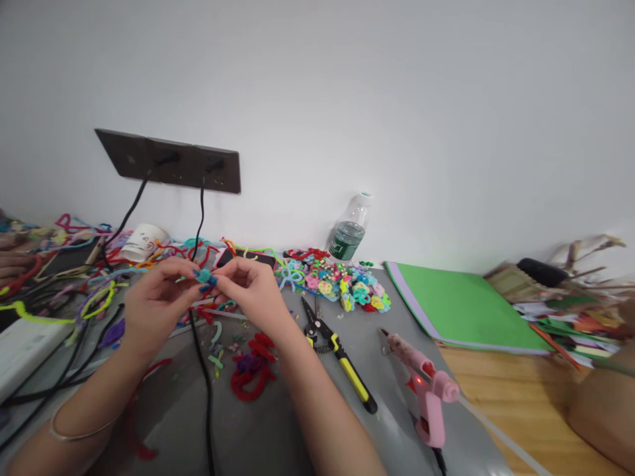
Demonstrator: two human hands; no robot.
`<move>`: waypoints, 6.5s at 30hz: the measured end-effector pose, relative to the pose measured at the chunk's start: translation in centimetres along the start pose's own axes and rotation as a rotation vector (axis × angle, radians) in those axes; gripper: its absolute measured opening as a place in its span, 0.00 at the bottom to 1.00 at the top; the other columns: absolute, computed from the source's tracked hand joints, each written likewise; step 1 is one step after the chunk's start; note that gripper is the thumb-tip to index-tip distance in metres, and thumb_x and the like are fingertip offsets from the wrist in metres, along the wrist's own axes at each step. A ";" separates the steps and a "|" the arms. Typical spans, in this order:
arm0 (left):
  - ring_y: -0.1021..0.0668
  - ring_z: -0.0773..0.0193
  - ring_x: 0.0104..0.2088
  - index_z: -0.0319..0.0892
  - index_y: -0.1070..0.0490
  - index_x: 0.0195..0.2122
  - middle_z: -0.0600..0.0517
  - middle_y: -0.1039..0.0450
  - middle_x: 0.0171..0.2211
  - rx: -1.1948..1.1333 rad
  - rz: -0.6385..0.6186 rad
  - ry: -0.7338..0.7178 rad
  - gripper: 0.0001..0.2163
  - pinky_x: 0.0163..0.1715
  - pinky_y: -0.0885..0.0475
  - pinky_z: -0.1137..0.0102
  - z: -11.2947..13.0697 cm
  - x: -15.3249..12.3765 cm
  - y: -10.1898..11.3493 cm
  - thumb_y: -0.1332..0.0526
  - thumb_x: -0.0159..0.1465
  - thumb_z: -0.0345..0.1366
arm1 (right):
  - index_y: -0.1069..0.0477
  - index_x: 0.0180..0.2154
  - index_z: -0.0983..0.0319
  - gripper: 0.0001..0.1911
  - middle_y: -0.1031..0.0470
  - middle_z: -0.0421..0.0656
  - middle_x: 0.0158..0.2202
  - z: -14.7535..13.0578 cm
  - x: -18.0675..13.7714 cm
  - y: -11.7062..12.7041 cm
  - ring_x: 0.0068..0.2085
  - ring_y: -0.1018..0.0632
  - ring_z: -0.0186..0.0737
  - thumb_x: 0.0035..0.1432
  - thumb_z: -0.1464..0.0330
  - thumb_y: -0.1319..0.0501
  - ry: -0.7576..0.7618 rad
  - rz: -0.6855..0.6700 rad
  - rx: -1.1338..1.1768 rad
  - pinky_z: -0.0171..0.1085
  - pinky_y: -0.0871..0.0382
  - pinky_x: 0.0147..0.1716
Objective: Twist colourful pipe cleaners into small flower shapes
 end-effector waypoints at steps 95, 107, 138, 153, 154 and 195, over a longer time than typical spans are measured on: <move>0.23 0.63 0.35 0.44 0.30 0.34 0.51 0.26 0.32 0.358 -0.343 -0.137 0.02 0.36 0.27 0.70 -0.4 0.0 -1.0 0.41 0.64 0.30 | 0.23 0.30 0.64 0.05 0.24 0.40 0.29 -0.8 -0.5 3.2 0.31 0.26 0.34 0.54 0.69 0.37 -0.139 -0.111 -0.436 0.35 0.33 0.33; 0.22 0.63 0.35 0.44 0.30 0.33 0.52 0.23 0.32 0.418 -0.162 -0.186 0.02 0.38 0.27 0.70 0.4 0.0 -0.4 0.39 0.63 0.31 | 0.27 0.32 0.63 0.05 0.25 0.40 0.31 -0.7 -0.2 1.8 0.32 0.25 0.34 0.52 0.68 0.36 -0.030 -0.026 -0.245 0.35 0.32 0.36; 0.23 0.65 0.30 0.43 0.28 0.30 0.52 0.26 0.29 0.220 -0.220 0.057 0.02 0.32 0.26 0.72 -0.9 -0.2 -1.2 0.37 0.60 0.34 | 0.30 0.32 0.62 0.05 0.25 0.41 0.33 -1.6 -0.9 1.8 0.37 0.26 0.37 0.57 0.75 0.44 0.027 -0.028 -0.665 0.35 0.36 0.38; 0.26 0.73 0.28 0.41 0.27 0.30 0.57 0.27 0.28 -0.573 0.111 0.644 0.15 0.28 0.27 0.78 -1.6 -1.0 -3.0 0.25 0.47 0.41 | 0.33 0.35 0.61 0.03 0.29 0.41 0.35 -0.9 -0.3 0.8 0.35 0.27 0.36 0.59 0.72 0.45 0.199 0.005 -0.496 0.35 0.33 0.36; 0.25 0.72 0.29 0.42 0.27 0.31 0.57 0.27 0.28 -0.551 0.113 0.616 0.15 0.29 0.27 0.78 -1.4 -0.9 -3.0 0.25 0.48 0.40 | 0.33 0.35 0.61 0.03 0.29 0.41 0.34 -0.7 -0.1 0.9 0.34 0.27 0.36 0.59 0.71 0.44 0.180 0.012 -0.444 0.35 0.33 0.35; 0.25 0.66 0.33 0.42 0.30 0.30 0.53 0.30 0.32 0.196 -0.429 0.209 0.01 0.31 0.28 0.74 -2.3 -0.7 -1.5 0.39 0.59 0.32 | 0.25 0.30 0.66 0.06 0.26 0.41 0.27 -0.5 -0.6 2.8 0.30 0.28 0.34 0.51 0.74 0.41 -0.210 -0.104 -0.543 0.32 0.36 0.32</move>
Point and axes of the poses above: each hand's wrist, its own x-axis towards the middle knuckle, its own y-axis out of the back of the hand, z = x × y, the point moved 2 cm from there along x, towards the middle knuckle
